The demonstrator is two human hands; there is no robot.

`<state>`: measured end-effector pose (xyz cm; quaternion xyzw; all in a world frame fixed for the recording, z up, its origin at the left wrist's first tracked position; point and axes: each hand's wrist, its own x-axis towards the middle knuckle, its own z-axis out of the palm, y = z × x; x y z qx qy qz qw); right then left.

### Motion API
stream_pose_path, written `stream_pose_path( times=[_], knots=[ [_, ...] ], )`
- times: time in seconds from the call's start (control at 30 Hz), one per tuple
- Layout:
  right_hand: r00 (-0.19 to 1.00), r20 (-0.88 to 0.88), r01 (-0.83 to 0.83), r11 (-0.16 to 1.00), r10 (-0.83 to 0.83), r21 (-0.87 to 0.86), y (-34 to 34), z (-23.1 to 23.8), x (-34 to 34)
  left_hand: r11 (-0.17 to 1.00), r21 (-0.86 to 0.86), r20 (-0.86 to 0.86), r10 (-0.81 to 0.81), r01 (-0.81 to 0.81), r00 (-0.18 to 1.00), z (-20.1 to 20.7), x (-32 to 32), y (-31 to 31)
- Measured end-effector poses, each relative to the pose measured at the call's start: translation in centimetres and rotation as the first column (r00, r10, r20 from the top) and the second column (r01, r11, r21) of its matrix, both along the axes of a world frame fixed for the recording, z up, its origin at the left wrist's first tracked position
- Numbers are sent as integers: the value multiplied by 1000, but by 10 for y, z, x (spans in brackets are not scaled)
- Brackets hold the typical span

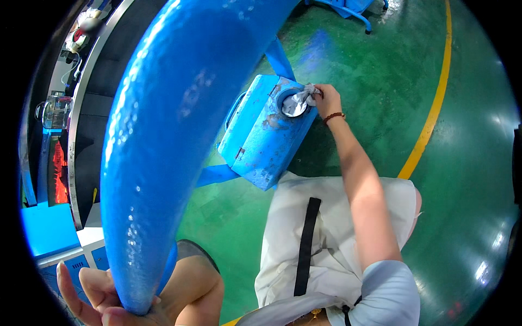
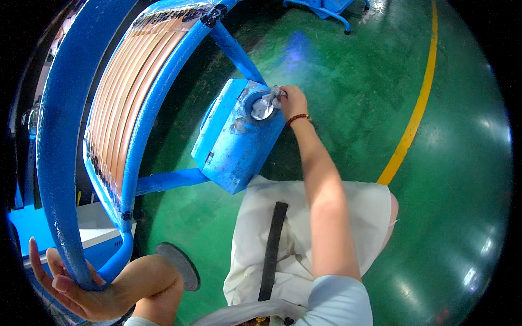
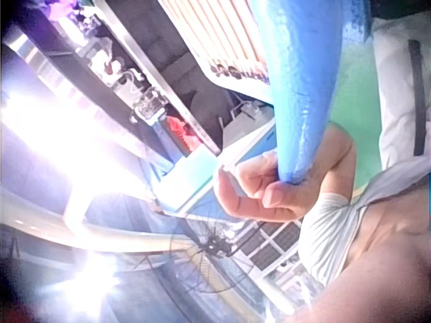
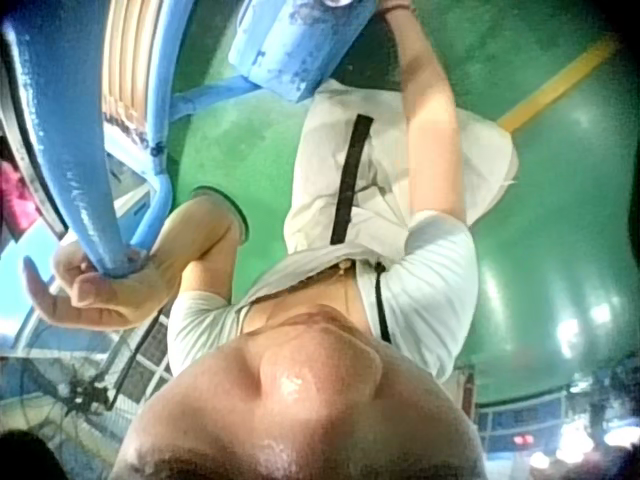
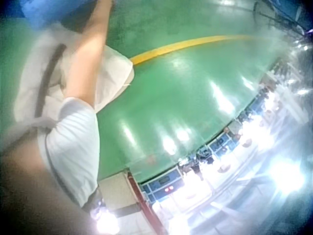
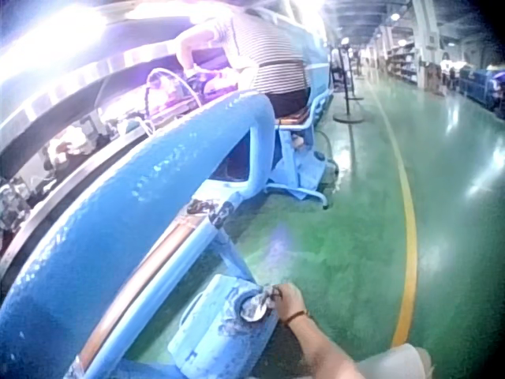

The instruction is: The person uses a handheld tool to scrape and clean the soles of several shoes on a conveyor belt. After finishing with the shoes, the person wipes down a blue metal equipment frame with a white cloth.

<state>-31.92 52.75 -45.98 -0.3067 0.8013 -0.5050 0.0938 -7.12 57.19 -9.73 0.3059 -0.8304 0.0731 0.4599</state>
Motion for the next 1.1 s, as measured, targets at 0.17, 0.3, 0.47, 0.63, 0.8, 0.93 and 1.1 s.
stream_pose_path(
  times=[0.17, 0.3, 0.47, 0.63, 0.8, 0.93, 1.1],
  knots=[
    [979, 187, -2, 930, 77, -368, 21, 24, -31, 999, -1, 16, 34, -34, 999, 1, 3, 1],
    [980, 177, -3, 906, 86, -424, 45, 68, -41, 1000, -4, 42, 10, -10, 999, 1, 3, 0],
    [994, 94, -38, 971, 62, -237, 52, 57, -23, 999, -40, 10, 3, -3, 1000, 1, 5, -1],
    [986, -146, -87, 995, 79, -48, 29, 14, -1, 999, -40, 5, -7, 8, 1000, 1, 4, -2],
    [951, -282, -125, 992, 125, 16, 18, 0, 9, 999, -40, 30, -26, 27, 999, 1, 4, -1],
    [925, -305, -180, 969, 226, 171, 14, 14, 9, 997, -69, 39, -17, 20, 999, 2, 6, -2],
    [857, -390, -229, 927, 337, 297, 6, 6, -4, 998, -68, 5, -2, 2, 1000, -1, 2, -1]
  ],
)
